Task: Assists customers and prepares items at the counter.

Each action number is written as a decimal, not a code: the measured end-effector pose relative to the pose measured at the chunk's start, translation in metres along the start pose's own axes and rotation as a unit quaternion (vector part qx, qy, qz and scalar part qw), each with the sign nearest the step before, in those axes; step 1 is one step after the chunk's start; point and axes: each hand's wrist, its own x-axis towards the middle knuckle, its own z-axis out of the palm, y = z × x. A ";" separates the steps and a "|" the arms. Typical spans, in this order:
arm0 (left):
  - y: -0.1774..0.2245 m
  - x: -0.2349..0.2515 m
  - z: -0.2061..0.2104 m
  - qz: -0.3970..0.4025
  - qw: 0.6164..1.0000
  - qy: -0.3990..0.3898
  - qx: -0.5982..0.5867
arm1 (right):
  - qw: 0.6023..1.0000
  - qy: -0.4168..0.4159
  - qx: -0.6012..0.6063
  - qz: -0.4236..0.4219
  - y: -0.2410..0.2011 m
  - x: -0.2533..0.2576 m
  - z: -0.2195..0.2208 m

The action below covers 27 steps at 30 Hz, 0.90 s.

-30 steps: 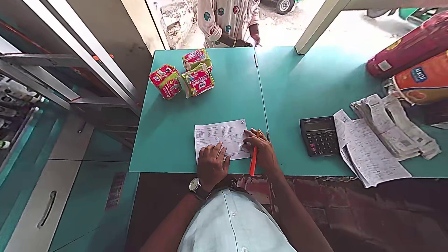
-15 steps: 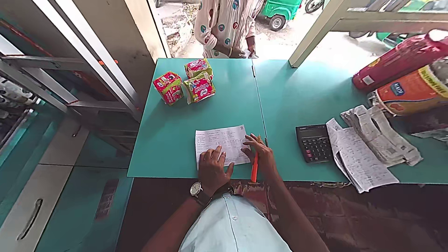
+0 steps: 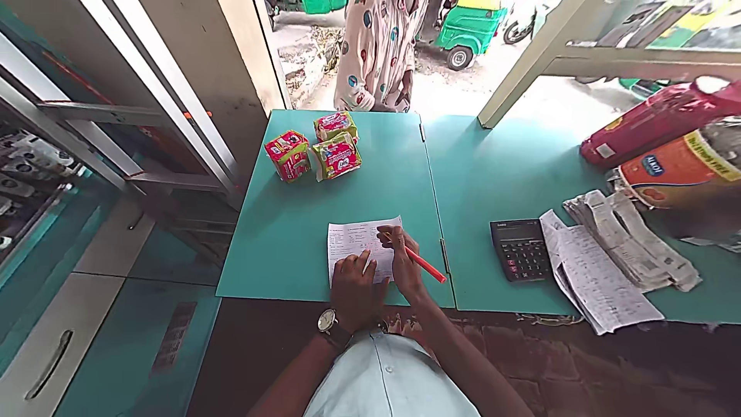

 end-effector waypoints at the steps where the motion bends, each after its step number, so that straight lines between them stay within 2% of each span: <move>1: -0.001 0.001 0.001 0.000 1.000 0.001 0.000 | 1.000 -0.003 -0.008 0.008 0.000 0.001 0.001; 5: -0.001 0.002 -0.004 -0.006 1.000 -0.010 -0.017 | 0.999 -0.032 0.005 0.004 0.009 0.000 0.010; 9: 0.000 0.000 -0.001 -0.020 1.000 -0.010 0.015 | 0.995 -0.004 -0.063 -0.082 0.042 0.005 -0.001; 11: 0.000 -0.001 0.004 -0.015 1.000 -0.002 0.027 | 0.994 -0.013 -0.045 -0.100 0.046 0.006 -0.004; 17: -0.002 -0.008 0.011 0.004 0.998 0.065 0.024 | 0.996 0.011 0.066 -0.067 0.040 0.005 -0.007; 27: -0.002 -0.006 0.008 -0.010 0.999 0.045 0.009 | 0.995 -0.002 0.053 -0.083 0.041 0.005 -0.007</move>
